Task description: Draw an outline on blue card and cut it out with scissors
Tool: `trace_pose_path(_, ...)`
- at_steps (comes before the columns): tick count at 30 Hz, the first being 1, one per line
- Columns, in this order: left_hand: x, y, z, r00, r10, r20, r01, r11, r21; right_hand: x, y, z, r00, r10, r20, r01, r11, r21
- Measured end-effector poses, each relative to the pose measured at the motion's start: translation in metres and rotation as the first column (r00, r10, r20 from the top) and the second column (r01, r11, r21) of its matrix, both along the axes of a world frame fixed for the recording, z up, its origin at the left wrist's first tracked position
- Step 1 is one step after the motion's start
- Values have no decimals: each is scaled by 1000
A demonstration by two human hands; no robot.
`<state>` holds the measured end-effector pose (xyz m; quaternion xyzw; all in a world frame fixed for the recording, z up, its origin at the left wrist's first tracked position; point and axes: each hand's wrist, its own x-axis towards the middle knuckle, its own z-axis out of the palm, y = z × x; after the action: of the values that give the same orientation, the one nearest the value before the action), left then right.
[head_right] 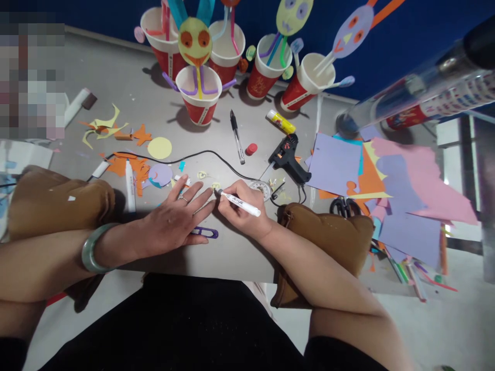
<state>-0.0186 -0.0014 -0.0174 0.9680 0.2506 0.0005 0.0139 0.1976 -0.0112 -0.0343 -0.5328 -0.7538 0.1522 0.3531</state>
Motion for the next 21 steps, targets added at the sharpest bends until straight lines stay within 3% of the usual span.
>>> trace_pose_path(11, 0, 0, -1, 1000, -5, 14, 6, 1000, -20, -1, 1, 5, 999, -3, 34, 6, 996, -94)
trace_pose_path(21, -1, 1, 0, 1000, -3, 7, 3, 999, -35, -1, 1, 2, 997, -71, 23, 71, 997, -7)
